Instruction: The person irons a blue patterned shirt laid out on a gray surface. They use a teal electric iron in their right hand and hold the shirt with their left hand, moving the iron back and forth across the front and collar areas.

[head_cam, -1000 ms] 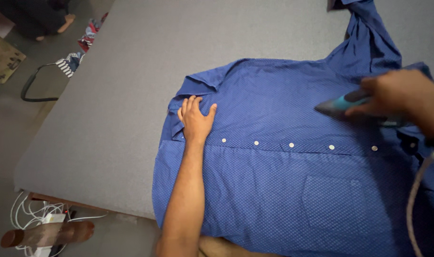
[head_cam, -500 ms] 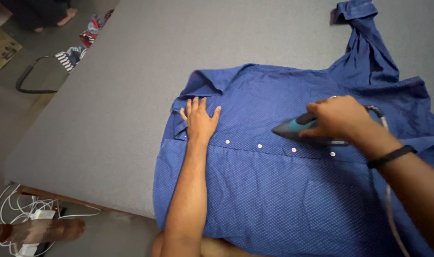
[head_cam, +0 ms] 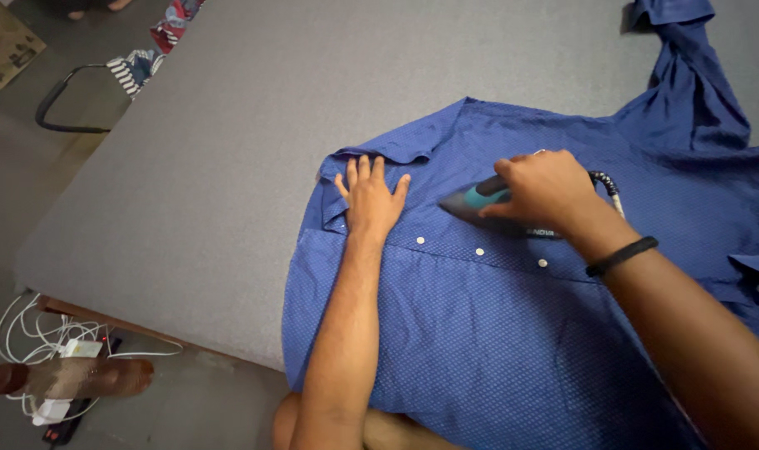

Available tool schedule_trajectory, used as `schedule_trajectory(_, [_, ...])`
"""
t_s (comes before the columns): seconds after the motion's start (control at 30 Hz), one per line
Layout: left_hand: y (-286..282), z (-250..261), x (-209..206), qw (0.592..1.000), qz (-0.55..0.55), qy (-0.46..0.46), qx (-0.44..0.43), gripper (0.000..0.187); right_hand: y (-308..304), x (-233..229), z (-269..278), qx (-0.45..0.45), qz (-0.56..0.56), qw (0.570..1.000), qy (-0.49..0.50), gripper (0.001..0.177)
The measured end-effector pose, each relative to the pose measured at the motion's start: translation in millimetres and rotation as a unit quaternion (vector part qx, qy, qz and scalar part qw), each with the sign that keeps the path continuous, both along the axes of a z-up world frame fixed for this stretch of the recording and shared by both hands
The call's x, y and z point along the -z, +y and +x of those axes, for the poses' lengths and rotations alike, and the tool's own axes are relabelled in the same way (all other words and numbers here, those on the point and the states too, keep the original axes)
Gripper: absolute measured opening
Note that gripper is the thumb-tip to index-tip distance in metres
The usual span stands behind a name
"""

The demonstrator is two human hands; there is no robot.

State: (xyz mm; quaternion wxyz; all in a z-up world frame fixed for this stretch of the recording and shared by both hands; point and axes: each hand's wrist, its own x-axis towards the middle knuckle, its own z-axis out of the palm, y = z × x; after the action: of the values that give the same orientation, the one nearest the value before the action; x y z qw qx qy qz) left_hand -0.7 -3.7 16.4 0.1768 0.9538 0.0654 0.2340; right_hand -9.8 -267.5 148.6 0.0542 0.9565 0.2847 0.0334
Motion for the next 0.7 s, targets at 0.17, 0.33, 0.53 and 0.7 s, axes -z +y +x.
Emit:
schedule_trajectory(0.17, [1.8,0.9,4.1,1.000,-0.012,-0.005,0.008,0.065,21.8,4.4,10.4,0.007,0.011,1.000,-0.012,0.059])
schedule_trajectory(0.33, [5.3,2.1,6.6,0.999,-0.037,-0.024,0.016,0.062,45.1,7.9,26.2,0.004,0.061,0.997,-0.052,0.062])
schedule_trajectory(0.53, [3.4,-1.1,5.7,1.000,-0.020,-0.010,0.011,0.061,63.9,17.3,58.0,0.082,0.111,0.989,-0.044,0.051])
schedule_trajectory(0.7, [1.1,-5.1,0.5,1.000,-0.026,-0.011,0.012,0.062,77.0,22.4,88.3,0.073,0.112,0.988,-0.080,0.053])
